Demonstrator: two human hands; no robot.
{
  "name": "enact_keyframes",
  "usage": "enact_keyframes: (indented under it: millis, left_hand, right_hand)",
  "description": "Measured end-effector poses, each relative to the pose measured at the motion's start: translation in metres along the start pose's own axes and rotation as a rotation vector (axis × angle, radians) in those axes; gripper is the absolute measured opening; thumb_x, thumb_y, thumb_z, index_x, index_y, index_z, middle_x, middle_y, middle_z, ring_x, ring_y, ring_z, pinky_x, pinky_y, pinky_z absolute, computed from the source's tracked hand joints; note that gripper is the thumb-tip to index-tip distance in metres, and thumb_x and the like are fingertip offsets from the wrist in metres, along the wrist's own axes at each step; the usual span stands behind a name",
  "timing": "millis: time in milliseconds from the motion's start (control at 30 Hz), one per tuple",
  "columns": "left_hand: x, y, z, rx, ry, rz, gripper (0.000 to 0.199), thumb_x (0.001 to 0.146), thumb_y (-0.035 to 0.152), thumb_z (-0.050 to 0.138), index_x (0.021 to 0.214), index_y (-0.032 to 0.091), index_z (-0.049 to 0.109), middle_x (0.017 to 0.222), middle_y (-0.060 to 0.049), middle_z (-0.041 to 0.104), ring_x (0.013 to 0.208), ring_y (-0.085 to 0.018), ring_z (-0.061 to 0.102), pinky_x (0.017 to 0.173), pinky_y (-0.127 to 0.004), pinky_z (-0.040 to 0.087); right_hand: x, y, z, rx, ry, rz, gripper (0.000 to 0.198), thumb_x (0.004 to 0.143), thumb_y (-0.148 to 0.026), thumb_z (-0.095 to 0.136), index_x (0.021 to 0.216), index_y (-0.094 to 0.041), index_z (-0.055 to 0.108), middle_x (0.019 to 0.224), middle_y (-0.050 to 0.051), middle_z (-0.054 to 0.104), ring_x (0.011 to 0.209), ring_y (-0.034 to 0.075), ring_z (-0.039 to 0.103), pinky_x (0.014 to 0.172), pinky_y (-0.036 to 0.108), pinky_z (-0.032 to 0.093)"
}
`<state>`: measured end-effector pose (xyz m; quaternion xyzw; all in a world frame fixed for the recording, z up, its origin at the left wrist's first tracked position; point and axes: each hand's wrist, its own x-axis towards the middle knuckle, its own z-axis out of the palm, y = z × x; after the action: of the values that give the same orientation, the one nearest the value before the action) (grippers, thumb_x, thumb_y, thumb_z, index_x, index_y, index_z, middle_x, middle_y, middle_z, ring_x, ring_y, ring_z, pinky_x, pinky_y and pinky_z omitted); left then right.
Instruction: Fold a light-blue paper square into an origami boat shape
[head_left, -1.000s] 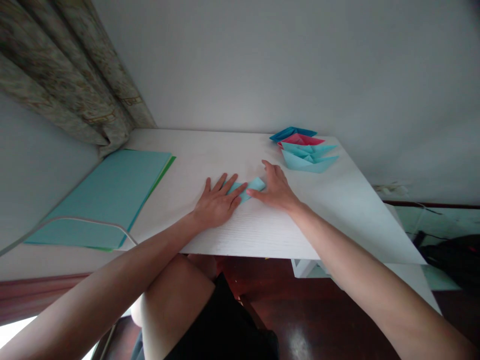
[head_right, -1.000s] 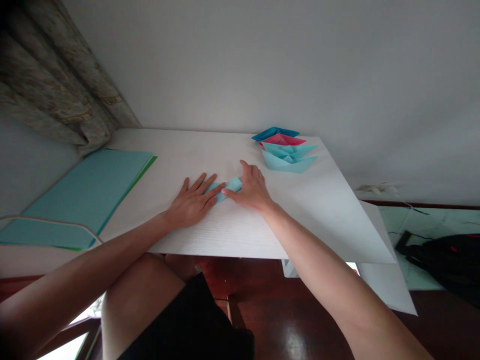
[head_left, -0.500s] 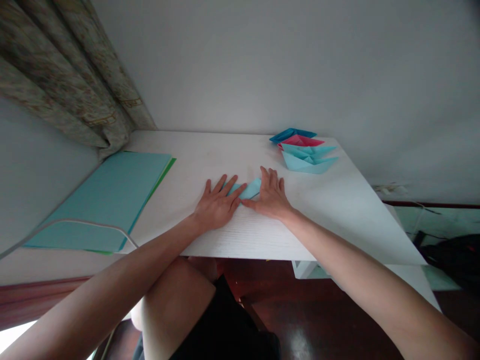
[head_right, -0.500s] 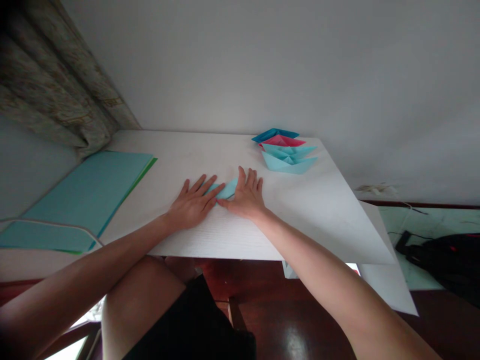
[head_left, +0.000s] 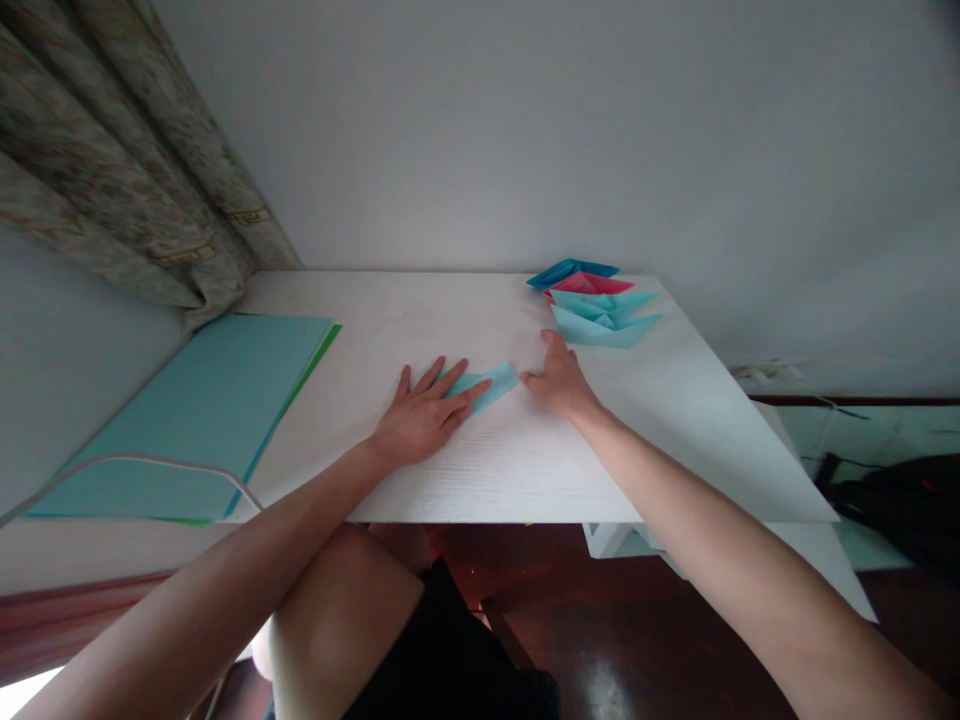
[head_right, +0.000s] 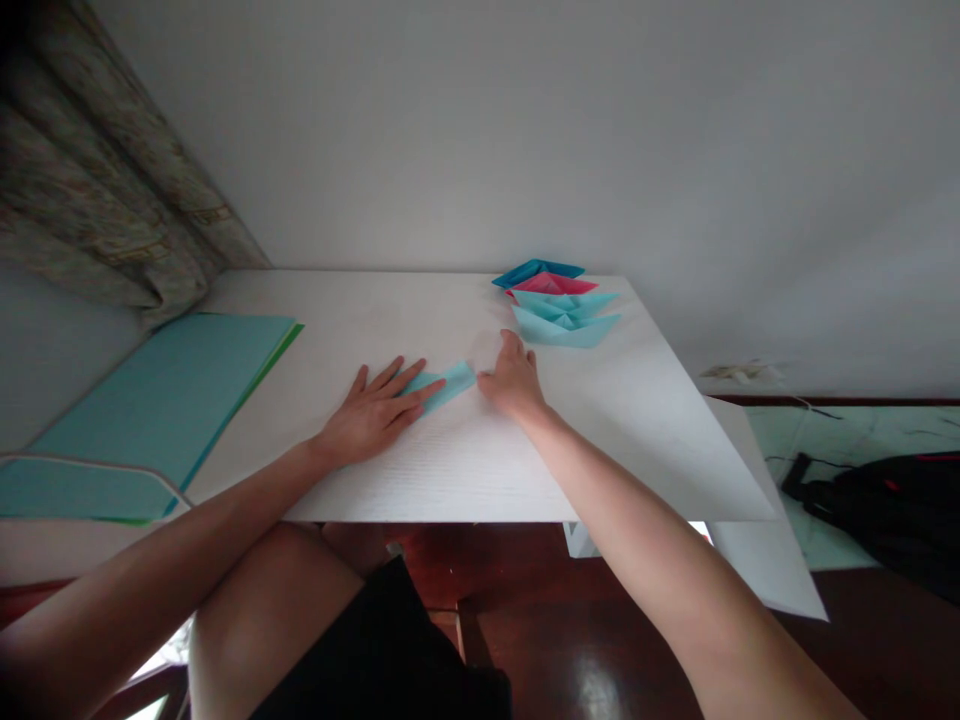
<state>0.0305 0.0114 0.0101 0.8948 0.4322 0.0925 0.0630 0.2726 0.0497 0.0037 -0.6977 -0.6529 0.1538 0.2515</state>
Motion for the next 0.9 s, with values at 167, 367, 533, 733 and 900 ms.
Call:
enact_keyframes:
  millis: [167,367,533,733,900]
  left_hand:
    - [0.0,-0.004,0.002,-0.032,0.017,0.015,0.041,0.1,0.04,0.034,0.139,0.047,0.041,0.156,0.0,0.031,0.142,-0.033,0.027,0.105,-0.072,0.021]
    - [0.004,0.019,-0.004,0.073,0.143,-0.078,0.04,0.095,0.037,0.044,0.134,0.039,0.052,0.136,-0.009,0.052,0.116,-0.033,0.05,0.095,-0.062,0.037]
    - [0.0,0.037,-0.008,0.075,0.102,-0.039,0.035,0.091,0.042,0.05,0.117,0.025,0.066,0.108,-0.012,0.061,0.097,-0.028,0.056,0.082,-0.044,0.046]
    - [0.001,0.023,0.009,0.031,0.009,0.08,0.059,0.097,0.052,0.029,0.148,0.023,0.032,0.154,-0.009,0.034,0.142,-0.031,0.025,0.11,-0.058,0.023]
    - [0.006,0.033,0.009,0.031,-0.029,0.005,0.061,0.096,0.048,0.027,0.152,0.022,0.023,0.158,-0.007,0.024,0.144,-0.034,0.019,0.11,-0.066,0.017]
  right_hand:
    - [0.001,0.0,-0.005,0.032,0.07,-0.091,0.052,0.075,-0.014,0.049,0.126,-0.018,0.047,0.129,0.014,0.055,0.123,0.027,0.05,0.105,0.045,0.037]
    - [-0.003,-0.017,0.007,-0.116,0.048,-0.21,0.061,0.076,-0.045,0.067,0.127,-0.016,0.051,0.127,0.016,0.053,0.125,0.031,0.045,0.106,0.05,0.031]
    - [0.009,-0.02,0.013,-0.138,0.082,-0.266,0.066,0.076,-0.054,0.068,0.126,-0.014,0.053,0.124,0.018,0.054,0.121,0.033,0.048,0.104,0.05,0.034]
    - [0.013,-0.017,0.013,-0.118,0.114,-0.299,0.057,0.08,-0.037,0.065,0.13,-0.015,0.05,0.124,0.017,0.055,0.119,0.031,0.05,0.102,0.048,0.039]
    - [0.009,-0.022,0.012,-0.169,0.152,-0.195,0.062,0.079,-0.035,0.064,0.133,-0.01,0.047,0.125,0.019,0.053,0.121,0.032,0.047,0.103,0.047,0.038]
